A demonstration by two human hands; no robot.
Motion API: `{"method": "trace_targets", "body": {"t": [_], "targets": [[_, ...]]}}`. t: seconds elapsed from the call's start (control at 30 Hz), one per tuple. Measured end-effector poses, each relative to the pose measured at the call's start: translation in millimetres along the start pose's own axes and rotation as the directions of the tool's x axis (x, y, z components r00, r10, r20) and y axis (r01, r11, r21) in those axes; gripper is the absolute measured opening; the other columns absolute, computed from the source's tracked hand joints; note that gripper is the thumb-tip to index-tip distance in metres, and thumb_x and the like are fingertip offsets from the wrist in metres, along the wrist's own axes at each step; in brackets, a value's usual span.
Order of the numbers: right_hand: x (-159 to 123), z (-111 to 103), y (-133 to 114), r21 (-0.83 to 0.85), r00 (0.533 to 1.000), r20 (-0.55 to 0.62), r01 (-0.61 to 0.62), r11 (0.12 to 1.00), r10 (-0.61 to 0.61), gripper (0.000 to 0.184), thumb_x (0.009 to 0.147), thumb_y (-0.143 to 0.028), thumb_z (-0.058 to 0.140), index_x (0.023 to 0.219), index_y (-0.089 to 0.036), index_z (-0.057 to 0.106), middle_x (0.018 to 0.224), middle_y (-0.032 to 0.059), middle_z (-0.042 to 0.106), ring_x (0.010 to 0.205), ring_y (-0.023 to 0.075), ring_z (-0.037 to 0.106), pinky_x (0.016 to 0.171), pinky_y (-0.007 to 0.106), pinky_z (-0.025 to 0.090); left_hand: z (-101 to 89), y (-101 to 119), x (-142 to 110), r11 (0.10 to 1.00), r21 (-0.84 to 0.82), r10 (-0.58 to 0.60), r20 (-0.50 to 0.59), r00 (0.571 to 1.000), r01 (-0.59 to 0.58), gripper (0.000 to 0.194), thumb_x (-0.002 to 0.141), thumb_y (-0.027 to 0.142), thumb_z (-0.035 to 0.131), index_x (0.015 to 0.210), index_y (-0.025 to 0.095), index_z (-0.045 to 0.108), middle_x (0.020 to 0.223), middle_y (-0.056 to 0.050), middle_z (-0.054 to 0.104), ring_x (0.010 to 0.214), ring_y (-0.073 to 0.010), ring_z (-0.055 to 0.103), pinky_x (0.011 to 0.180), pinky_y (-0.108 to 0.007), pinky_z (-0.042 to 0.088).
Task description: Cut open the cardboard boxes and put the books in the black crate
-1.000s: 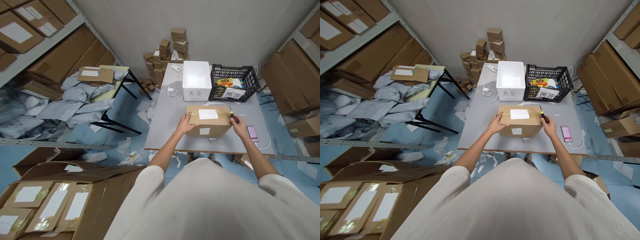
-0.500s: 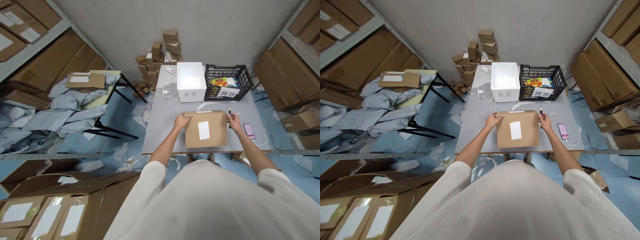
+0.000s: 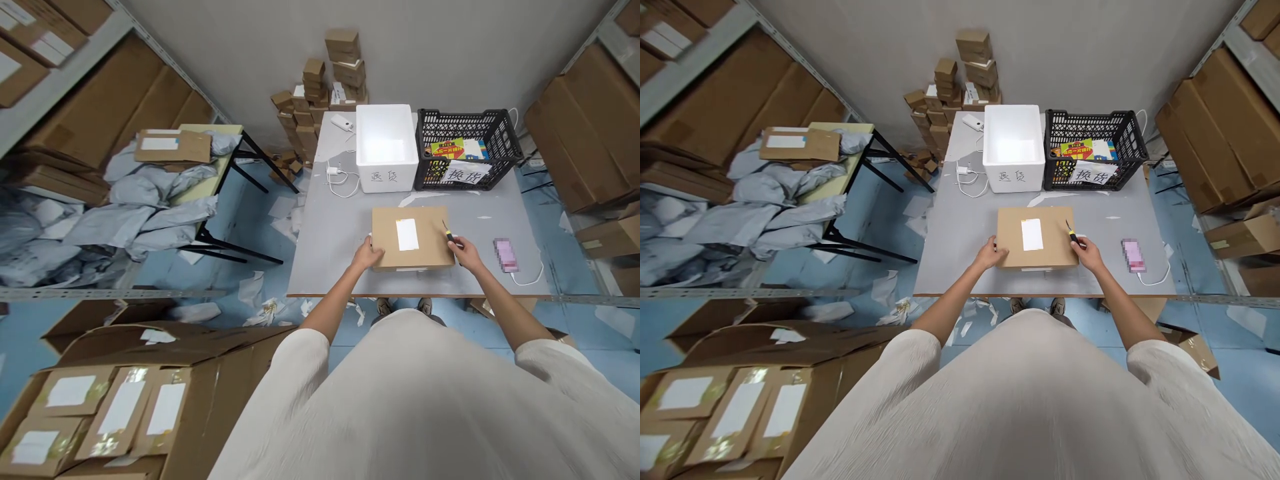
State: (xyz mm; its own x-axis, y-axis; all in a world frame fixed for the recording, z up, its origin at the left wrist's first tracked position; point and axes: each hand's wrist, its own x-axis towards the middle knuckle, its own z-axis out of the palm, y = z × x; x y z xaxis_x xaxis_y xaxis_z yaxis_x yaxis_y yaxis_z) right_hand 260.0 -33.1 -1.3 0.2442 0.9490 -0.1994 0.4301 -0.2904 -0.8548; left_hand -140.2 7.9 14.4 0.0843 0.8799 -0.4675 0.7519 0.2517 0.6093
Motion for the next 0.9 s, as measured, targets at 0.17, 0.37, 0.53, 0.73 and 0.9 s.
{"method": "trace_targets", "body": {"t": [0.17, 0.37, 0.53, 0.73, 0.9], "targets": [[-16, 10, 3, -0.027, 0.999, -0.043, 0.029, 0.999, -0.03, 0.073, 0.077, -0.088, 0.074, 0.112, -0.024, 0.078, 0.12, 0.0148, 0.083, 0.112, 0.0352, 0.077, 0.106, 0.06, 0.061, 13.7, -4, -18, 1.0, -0.017, 0.0, 0.073, 0.997, 0.001, 0.094, 0.094, 0.049, 0.071, 0.173, 0.021, 0.028, 0.145, -0.015, 0.077, 0.129, -0.0335, 0.076, 0.101, -0.041, 0.062], [-9, 6, -24, -0.083, 0.984, -0.131, 0.107, 0.991, -0.117, 0.065, 0.088, -0.08, 0.068, 0.118, -0.023, 0.079, 0.121, 0.0151, 0.083, 0.114, 0.0357, 0.076, 0.102, 0.055, 0.063, -4.4, 14, -21, 0.999, 0.005, 0.04, -0.066, 0.997, -0.04, 0.099, 0.095, 0.061, 0.071, 0.175, 0.024, 0.026, 0.158, -0.016, 0.068, 0.139, -0.0354, 0.071, 0.107, -0.042, 0.059], [1, -9, -52, -0.1, 0.967, -0.203, 0.136, 0.986, -0.154, 0.061, 0.092, -0.074, 0.066, 0.121, -0.021, 0.078, 0.129, 0.0159, 0.081, 0.112, 0.0347, 0.075, 0.102, 0.052, 0.062, -31.3, 31, -27, 0.996, 0.027, 0.086, -0.167, 0.982, -0.082, 0.088, 0.098, 0.072, 0.065, 0.168, 0.025, 0.041, 0.166, -0.017, 0.059, 0.149, -0.0362, 0.062, 0.116, -0.042, 0.054], [9, -29, -68, -0.121, 0.968, -0.217, 0.105, 0.987, -0.13, 0.053, 0.096, -0.072, 0.063, 0.108, -0.023, 0.077, 0.116, 0.0143, 0.084, 0.112, 0.0342, 0.076, 0.105, 0.051, 0.059, -46.5, 47, -40, 0.996, 0.068, 0.067, -0.244, 0.967, -0.052, 0.079, 0.098, 0.077, 0.061, 0.16, 0.029, 0.051, 0.163, -0.014, 0.062, 0.146, -0.0387, 0.063, 0.117, -0.046, 0.052], [30, -35, -73, -0.061, 0.974, -0.224, 0.032, 0.998, -0.045, 0.053, 0.095, -0.076, 0.063, 0.103, -0.024, 0.071, 0.105, 0.013, 0.085, 0.098, 0.0318, 0.077, 0.095, 0.049, 0.063, -50.8, 62, -35, 0.995, 0.093, 0.05, -0.249, 0.967, -0.028, 0.08, 0.098, 0.079, 0.06, 0.158, 0.029, 0.052, 0.163, -0.015, 0.062, 0.144, -0.0415, 0.064, 0.116, -0.049, 0.051]]}}
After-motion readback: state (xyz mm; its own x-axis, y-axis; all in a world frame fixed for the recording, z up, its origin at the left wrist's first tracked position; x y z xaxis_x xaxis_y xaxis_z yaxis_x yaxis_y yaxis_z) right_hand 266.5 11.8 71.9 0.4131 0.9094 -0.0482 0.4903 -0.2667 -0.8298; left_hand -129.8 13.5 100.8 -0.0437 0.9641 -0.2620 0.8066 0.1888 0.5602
